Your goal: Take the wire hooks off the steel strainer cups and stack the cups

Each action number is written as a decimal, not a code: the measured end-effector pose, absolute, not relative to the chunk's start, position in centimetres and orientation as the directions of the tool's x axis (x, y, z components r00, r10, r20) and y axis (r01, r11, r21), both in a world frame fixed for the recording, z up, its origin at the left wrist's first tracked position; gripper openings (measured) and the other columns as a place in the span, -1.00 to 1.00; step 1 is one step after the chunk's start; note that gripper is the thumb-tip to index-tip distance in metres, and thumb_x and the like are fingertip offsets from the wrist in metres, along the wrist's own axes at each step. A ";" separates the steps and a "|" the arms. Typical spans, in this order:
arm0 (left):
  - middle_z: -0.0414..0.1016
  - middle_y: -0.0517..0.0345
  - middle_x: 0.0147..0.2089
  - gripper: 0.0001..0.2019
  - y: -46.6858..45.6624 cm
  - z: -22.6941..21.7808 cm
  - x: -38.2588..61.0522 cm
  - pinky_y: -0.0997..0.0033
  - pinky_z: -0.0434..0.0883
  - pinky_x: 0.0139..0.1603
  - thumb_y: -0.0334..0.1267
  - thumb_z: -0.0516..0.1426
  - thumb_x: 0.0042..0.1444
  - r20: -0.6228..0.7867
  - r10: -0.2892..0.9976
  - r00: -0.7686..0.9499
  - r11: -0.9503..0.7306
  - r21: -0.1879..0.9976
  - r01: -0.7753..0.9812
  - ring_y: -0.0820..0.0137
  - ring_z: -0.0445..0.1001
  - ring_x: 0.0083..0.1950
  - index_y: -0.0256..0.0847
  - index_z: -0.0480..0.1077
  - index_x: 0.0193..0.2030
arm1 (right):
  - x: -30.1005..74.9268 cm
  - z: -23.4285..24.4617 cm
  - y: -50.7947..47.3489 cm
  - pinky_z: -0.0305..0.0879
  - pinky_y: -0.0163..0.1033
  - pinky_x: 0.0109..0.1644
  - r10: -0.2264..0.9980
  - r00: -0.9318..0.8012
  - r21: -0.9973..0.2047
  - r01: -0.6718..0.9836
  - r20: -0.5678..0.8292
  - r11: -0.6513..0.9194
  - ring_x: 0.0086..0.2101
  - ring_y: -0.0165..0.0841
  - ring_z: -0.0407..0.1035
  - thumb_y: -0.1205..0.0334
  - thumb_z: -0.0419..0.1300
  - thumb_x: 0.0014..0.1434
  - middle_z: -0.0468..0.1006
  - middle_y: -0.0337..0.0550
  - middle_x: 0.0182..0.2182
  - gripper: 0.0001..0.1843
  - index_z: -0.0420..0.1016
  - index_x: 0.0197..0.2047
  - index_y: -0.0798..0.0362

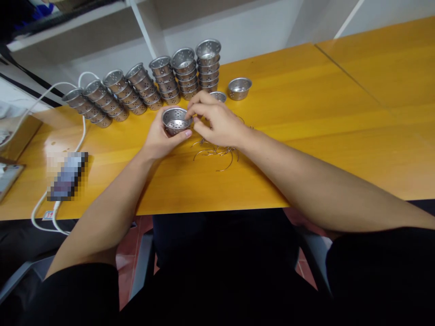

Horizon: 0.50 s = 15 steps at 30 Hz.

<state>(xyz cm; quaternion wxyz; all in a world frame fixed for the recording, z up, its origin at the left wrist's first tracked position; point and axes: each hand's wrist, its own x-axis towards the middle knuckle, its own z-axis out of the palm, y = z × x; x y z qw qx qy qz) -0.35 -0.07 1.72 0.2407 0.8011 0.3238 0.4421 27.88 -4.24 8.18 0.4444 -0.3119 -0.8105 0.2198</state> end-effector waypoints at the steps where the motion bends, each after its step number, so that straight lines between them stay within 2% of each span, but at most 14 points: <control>1: 0.66 -0.10 0.51 -0.03 0.0 1.7 -0.4 -0.22 0.75 0.65 0.45 0.64 0.36 0.559 0.726 0.401 -0.680 0.670 0.298 -0.04 0.78 0.50 0.12 0.39 0.67 | 27.8 7.9 -4.1 0.63 0.56 0.61 0.685 -0.429 -0.616 0.309 0.589 0.724 0.37 0.28 0.63 0.05 0.59 0.50 0.78 0.07 0.28 -0.88 0.86 0.05 -0.22; 4: 0.66 -0.05 0.46 0.00 -0.1 1.9 -0.2 -0.25 0.75 0.65 0.44 0.66 0.33 0.555 0.727 0.403 -0.678 0.673 0.297 -0.05 0.78 0.48 0.15 0.39 0.68 | 27.5 7.0 -4.0 0.48 0.58 0.75 0.641 -0.489 -0.575 0.302 0.591 0.760 0.45 0.27 0.60 0.17 0.54 0.46 0.73 0.08 0.39 -0.77 0.88 0.15 -0.20; 8: 0.67 0.00 0.38 -0.02 -0.5 2.3 0.1 -0.28 0.76 0.64 0.46 0.66 0.31 0.560 0.733 0.387 -0.673 0.679 0.292 -0.06 0.81 0.46 0.18 0.43 0.66 | 27.3 6.8 -4.4 0.44 0.59 0.78 0.636 -0.507 -0.574 0.298 0.582 0.763 0.49 0.27 0.58 0.21 0.54 0.43 0.70 0.08 0.43 -0.68 0.88 0.21 -0.20; 12: 0.66 -0.02 0.46 0.02 0.2 2.8 -0.8 -0.26 0.75 0.67 0.64 0.59 0.27 0.584 0.724 0.367 -0.686 0.667 0.290 -0.09 0.79 0.53 0.19 0.43 0.63 | 27.8 7.6 -4.5 0.59 0.51 0.64 0.664 -0.425 -0.615 0.267 0.616 0.742 0.44 0.28 0.60 0.11 0.55 0.46 0.69 0.08 0.46 -0.69 0.86 0.23 -0.24; 15: 0.65 -0.09 0.50 0.07 1.4 3.3 -2.6 -0.35 0.68 0.75 0.72 0.56 0.24 0.629 0.714 0.308 -0.700 0.636 0.325 -0.17 0.73 0.62 0.13 0.44 0.62 | 29.0 7.5 -2.9 0.66 0.41 0.48 0.693 -0.269 -0.631 0.287 0.669 0.721 0.30 0.24 0.60 -0.04 0.58 0.48 0.72 0.10 0.40 -0.66 0.82 0.26 -0.29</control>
